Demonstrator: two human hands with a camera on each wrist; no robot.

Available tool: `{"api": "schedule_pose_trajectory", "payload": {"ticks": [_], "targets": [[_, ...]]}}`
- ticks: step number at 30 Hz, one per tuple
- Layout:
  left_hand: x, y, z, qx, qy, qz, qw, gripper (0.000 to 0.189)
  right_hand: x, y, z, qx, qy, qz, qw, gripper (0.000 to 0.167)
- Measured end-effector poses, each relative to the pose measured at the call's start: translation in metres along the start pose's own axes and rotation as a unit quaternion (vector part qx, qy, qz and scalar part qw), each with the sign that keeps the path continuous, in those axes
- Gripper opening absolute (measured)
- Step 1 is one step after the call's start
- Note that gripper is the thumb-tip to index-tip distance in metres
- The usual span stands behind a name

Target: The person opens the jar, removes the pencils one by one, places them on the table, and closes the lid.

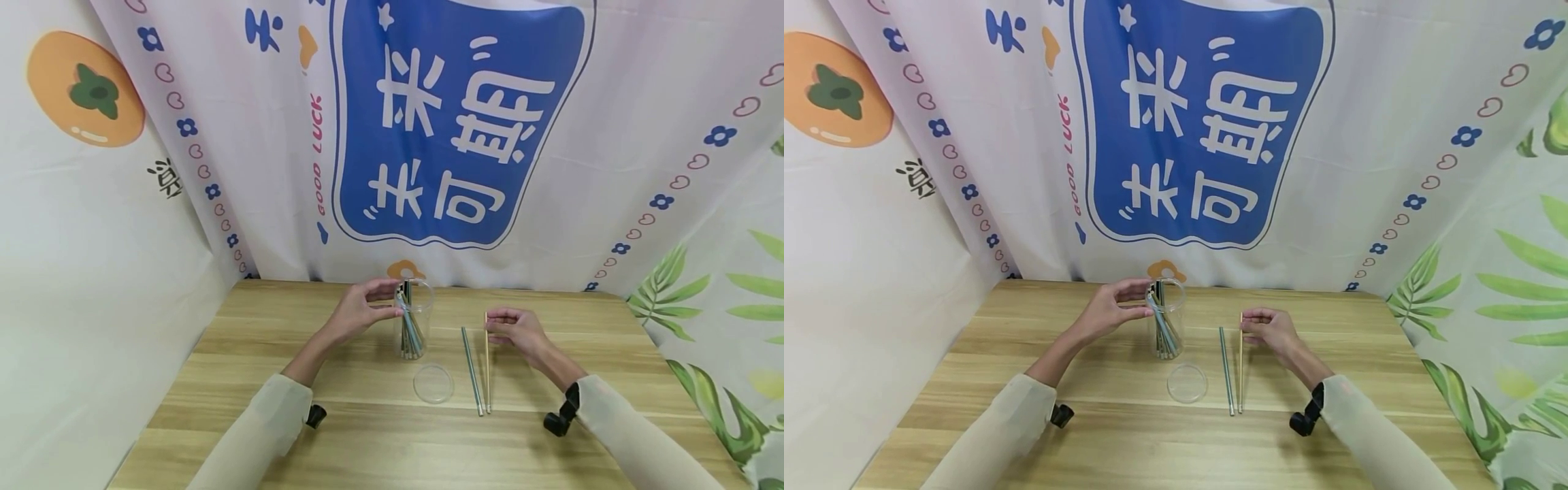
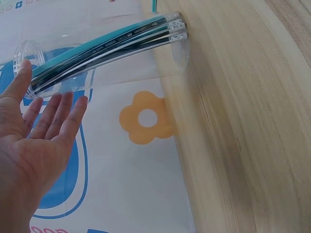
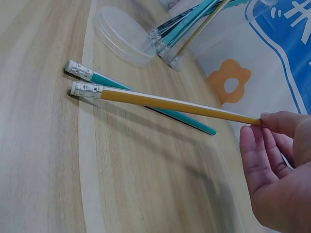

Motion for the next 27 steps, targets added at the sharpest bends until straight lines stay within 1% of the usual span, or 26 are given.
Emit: {"api": "schedule_pose_trajectory", "payload": {"ticks": [4,8,14,27], "targets": [[0.0,0.0,0.0,0.003,-0.001,-0.001,1.0,0.057,0.002,-0.004,0.004,0.002,0.002,-0.001,1.0,0.049],[0.0,-0.001,0.0,0.003,-0.002,-0.001,1.0,0.057,0.003,-0.008,0.008,0.01,-0.014,-0.007,0.9998,0.046],[0.0,0.0,0.0,0.002,-0.001,-0.004,1.0,0.058,0.003,-0.017,0.011,0.025,-0.043,-0.03,0.9983,0.042],[-0.001,0.0,0.0,-0.005,-0.004,-0.003,1.0,0.058,0.011,-0.025,0.014,0.048,-0.068,-0.072,0.9939,0.031]]}}
Point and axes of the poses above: each hand's wrist, its own z-axis towards the middle knuckle, its own x-axis out of the palm, y = z × x, the point moved 9 cm from there along z, towards the middle knuckle, and after that the axes turned 3 degrees about y, right-handed, at the moved point
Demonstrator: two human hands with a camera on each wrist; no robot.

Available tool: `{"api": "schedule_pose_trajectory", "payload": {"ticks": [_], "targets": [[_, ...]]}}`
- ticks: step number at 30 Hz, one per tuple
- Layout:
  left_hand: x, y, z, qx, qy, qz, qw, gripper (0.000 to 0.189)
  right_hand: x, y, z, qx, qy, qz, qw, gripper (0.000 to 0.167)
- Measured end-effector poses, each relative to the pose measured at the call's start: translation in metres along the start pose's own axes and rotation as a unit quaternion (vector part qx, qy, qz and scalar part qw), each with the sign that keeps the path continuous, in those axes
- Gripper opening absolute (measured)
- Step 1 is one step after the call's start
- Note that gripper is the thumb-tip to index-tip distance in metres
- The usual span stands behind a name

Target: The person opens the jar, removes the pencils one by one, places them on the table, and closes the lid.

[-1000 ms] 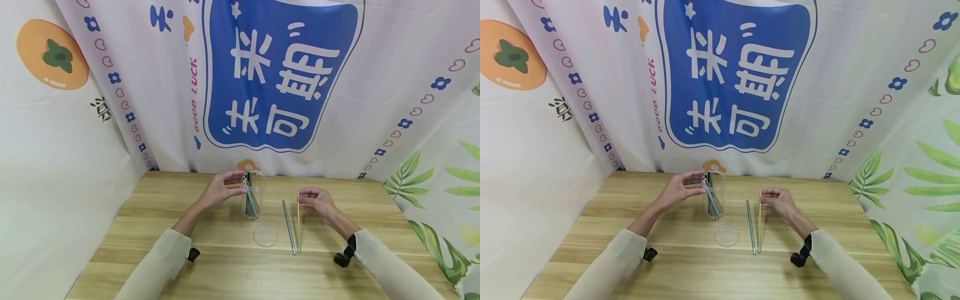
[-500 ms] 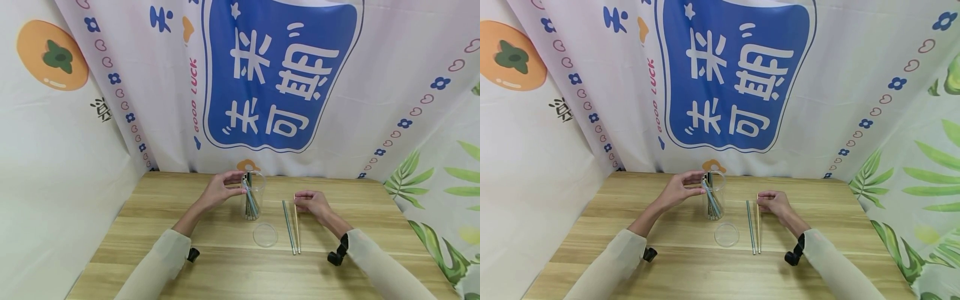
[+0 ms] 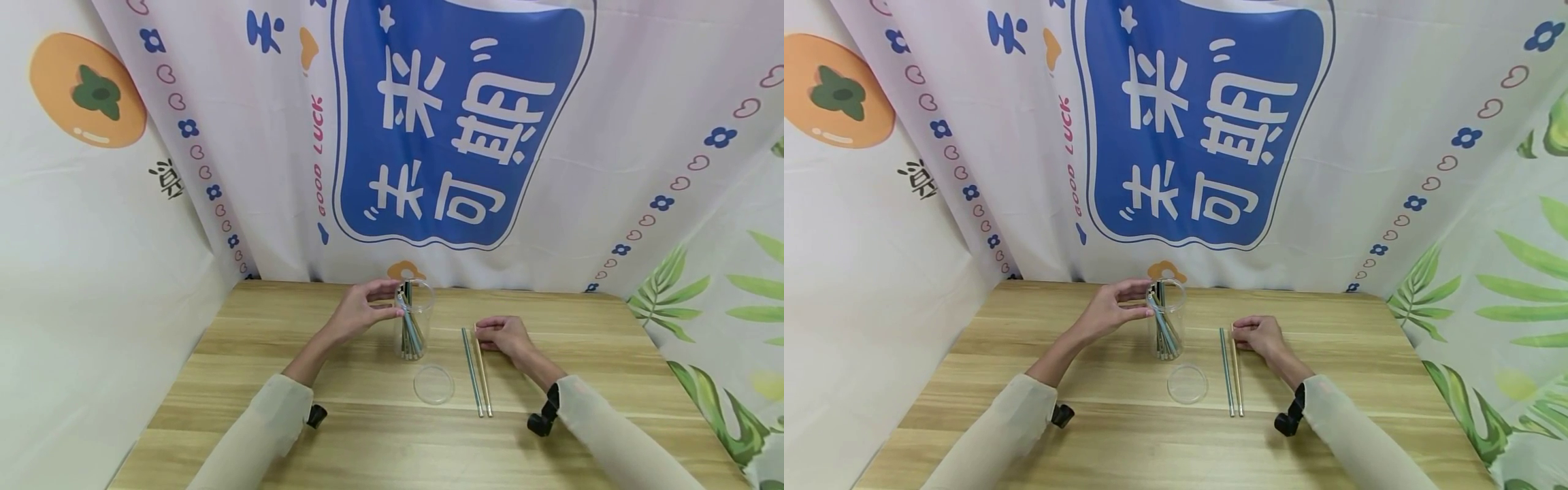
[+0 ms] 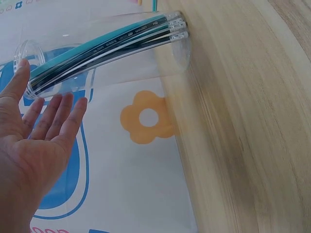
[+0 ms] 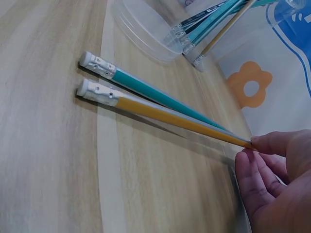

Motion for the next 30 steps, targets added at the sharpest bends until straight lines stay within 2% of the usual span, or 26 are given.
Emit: {"api": "schedule_pose_trajectory", "payload": {"ticks": [14,24,30], "targets": [[0.004,-0.001,0.001,-0.003,0.002,0.01,0.9999,0.059,0.004,-0.002,0.0,-0.005,-0.017,-0.05,0.9986,0.02],[0.005,-0.002,0.001,0.004,-0.001,0.018,0.9998,0.059,0.006,0.008,-0.002,-0.054,-0.045,-0.132,0.9888,0.015],[0.005,-0.003,0.001,-0.001,-0.001,0.013,0.9999,0.059,0.009,0.012,-0.004,-0.064,-0.054,-0.148,0.9854,0.012]]}}
Point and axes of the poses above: each hand's wrist, its own z-axis towards the middle knuckle, its own x-axis out of the palm, y = z × x, the point moved 9 cm from there along z, towards the middle knuckle, and after that the axes turned 3 degrees about y, right-handed, at the moved point
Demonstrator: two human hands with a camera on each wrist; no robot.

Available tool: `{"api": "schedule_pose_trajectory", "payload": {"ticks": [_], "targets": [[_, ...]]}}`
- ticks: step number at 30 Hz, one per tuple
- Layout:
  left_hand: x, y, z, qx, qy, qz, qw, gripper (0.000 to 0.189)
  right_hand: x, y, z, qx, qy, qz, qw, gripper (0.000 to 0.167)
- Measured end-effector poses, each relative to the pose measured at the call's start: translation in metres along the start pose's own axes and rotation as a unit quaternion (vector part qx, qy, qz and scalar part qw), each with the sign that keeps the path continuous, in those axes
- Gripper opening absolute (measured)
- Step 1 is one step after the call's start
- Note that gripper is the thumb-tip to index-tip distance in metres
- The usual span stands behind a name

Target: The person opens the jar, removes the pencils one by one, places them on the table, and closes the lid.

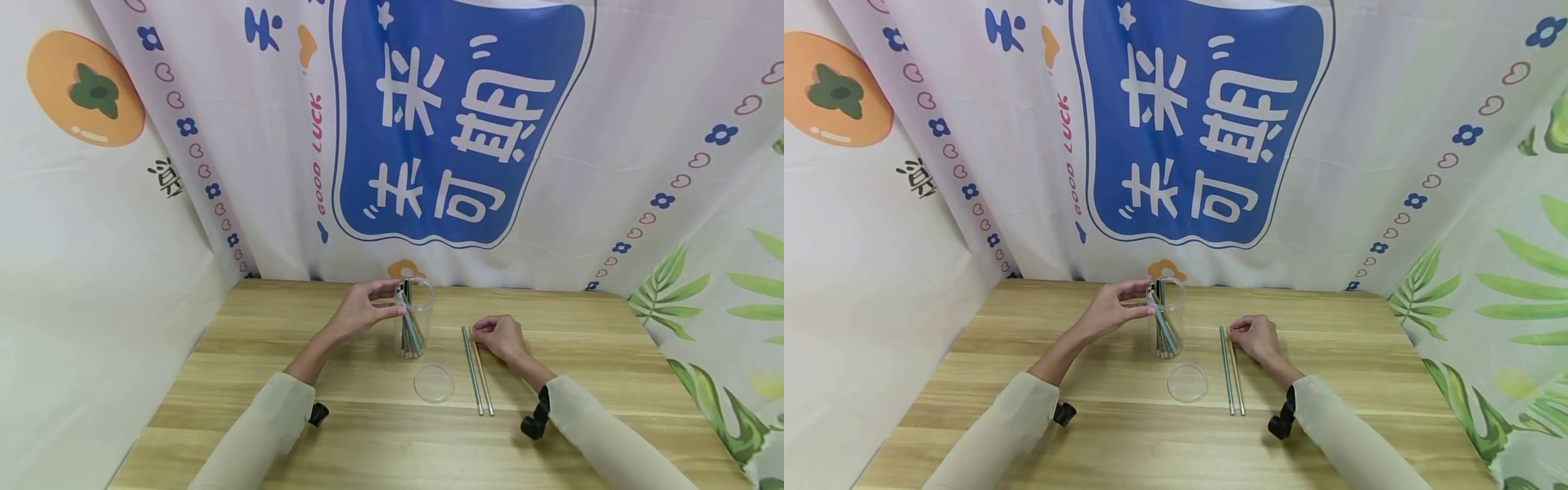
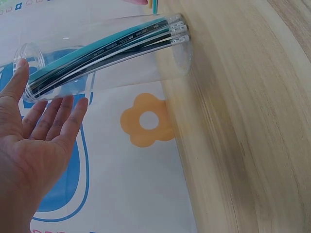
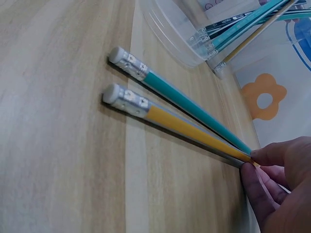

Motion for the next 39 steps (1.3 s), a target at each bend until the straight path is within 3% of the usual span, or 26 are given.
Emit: {"api": "schedule_pose_trajectory", "payload": {"ticks": [13,39], "targets": [[-0.0012,0.0027,-0.0006,-0.01,-0.001,0.0,1.0,0.059,0.0003,0.0038,0.0004,-0.008,-0.012,-0.028,0.9995,0.012],[-0.0012,0.0028,-0.0005,0.008,-0.001,0.001,1.0,0.058,-0.0005,0.0066,0.0004,-0.038,-0.025,-0.092,0.9947,0.012]]}}
Point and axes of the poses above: each hand's wrist, its own z-axis towards the middle knuckle, its own x-axis out of the palm, y = z × x, the point moved 9 cm from there along z, towards the middle knuckle, and after that the axes turned 3 degrees about y, right-handed, at the moved point
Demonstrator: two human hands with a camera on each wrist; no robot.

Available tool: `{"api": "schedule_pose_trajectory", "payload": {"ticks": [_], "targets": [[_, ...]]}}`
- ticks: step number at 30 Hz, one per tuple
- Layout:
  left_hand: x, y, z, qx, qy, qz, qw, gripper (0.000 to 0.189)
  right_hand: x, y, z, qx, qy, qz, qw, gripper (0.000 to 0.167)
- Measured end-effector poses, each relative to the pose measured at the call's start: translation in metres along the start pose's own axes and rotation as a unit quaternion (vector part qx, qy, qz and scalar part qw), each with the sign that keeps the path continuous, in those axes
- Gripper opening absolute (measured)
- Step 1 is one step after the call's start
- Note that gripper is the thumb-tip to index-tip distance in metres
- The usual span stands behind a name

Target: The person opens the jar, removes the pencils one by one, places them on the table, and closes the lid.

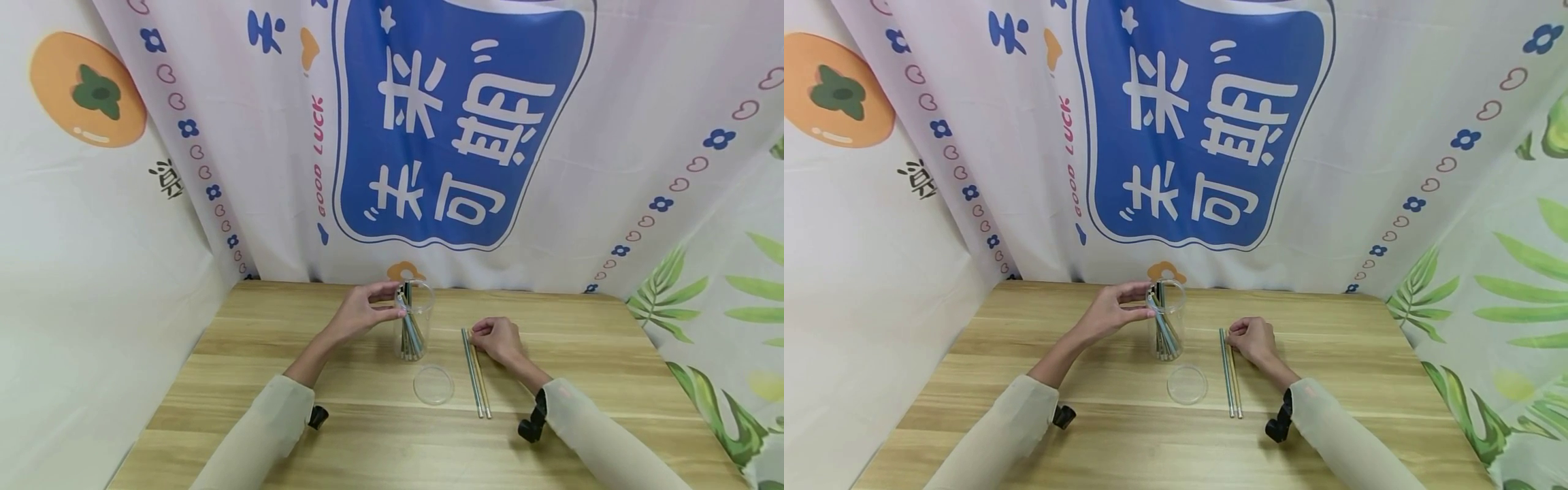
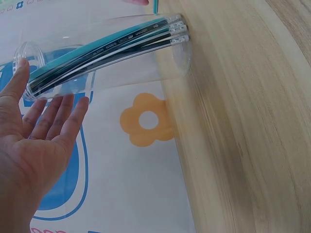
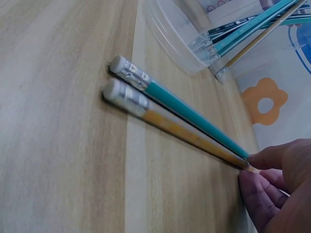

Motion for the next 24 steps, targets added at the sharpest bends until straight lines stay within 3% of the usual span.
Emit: {"api": "schedule_pose_trajectory", "payload": {"ticks": [5,10,24], "targets": [[0.001,0.001,0.0,-0.001,0.002,-0.006,1.0,0.058,-0.004,0.007,-0.001,-0.021,0.001,-0.017,0.9996,0.016],[0.002,0.001,0.0,-0.003,0.002,-0.007,1.0,0.058,-0.01,0.026,-0.003,-0.073,0.001,-0.022,0.9971,0.02],[0.002,-0.001,0.0,-0.014,0.003,-0.014,0.9998,0.058,-0.029,0.109,-0.015,-0.199,0.035,0.034,0.9788,0.018]]}}
Point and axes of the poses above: each hand's wrist, its own z-axis towards the middle knuckle, its own x-axis out of the palm, y = z × x, the point moved 9 cm from there along z, towards the middle knuckle, and after that the axes turned 3 degrees about y, right-handed, at the moved point
